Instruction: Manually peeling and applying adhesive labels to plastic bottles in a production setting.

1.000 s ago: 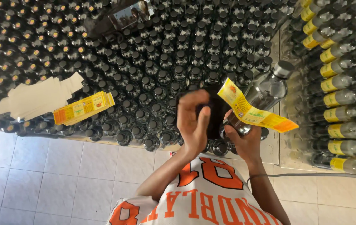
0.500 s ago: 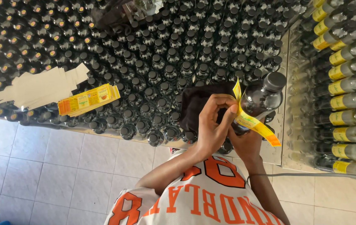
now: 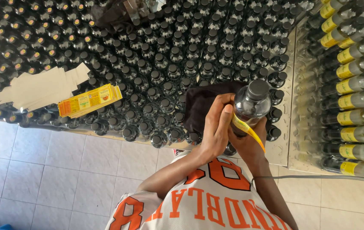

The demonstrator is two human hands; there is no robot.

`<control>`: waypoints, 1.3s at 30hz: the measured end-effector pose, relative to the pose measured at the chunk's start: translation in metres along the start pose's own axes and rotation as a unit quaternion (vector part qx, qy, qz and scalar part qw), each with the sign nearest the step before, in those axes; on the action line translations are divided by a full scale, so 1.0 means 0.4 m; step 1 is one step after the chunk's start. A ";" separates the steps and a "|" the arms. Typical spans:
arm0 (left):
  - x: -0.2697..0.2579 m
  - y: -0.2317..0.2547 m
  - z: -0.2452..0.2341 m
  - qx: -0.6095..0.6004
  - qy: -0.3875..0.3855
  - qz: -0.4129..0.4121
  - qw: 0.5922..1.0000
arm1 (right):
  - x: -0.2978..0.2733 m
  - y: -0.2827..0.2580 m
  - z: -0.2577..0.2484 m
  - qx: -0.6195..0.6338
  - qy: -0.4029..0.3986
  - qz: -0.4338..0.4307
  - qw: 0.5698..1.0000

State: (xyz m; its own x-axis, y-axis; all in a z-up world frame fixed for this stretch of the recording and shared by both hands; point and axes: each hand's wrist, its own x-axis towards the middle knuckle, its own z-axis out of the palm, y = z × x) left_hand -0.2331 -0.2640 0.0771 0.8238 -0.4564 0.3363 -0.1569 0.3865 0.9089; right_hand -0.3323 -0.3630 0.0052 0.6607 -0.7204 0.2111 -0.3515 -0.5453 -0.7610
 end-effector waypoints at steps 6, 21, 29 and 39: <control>-0.003 0.003 0.001 -0.013 -0.034 -0.003 0.999 | 0.011 0.002 0.014 -0.031 0.024 -0.004 0.999; -0.001 -0.018 -0.012 -0.088 -0.093 -0.034 0.991 | 0.017 -0.199 -0.040 -0.002 -0.056 0.063 0.996; 0.012 0.005 -0.028 -0.087 -0.150 -0.074 0.982 | 0.019 -0.191 -0.067 -0.029 -0.107 0.055 0.992; 0.013 -0.029 -0.054 -0.090 -0.139 -0.124 0.978 | -0.010 -0.111 -0.061 0.075 -0.173 0.026 0.982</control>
State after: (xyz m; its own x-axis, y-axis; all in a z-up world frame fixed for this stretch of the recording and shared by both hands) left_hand -0.2151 -0.2537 0.0631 0.6401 -0.7449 0.1881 0.1479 0.3598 0.9212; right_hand -0.3355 -0.3462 0.0531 0.8395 -0.5424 -0.0322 -0.3065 -0.4238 -0.8523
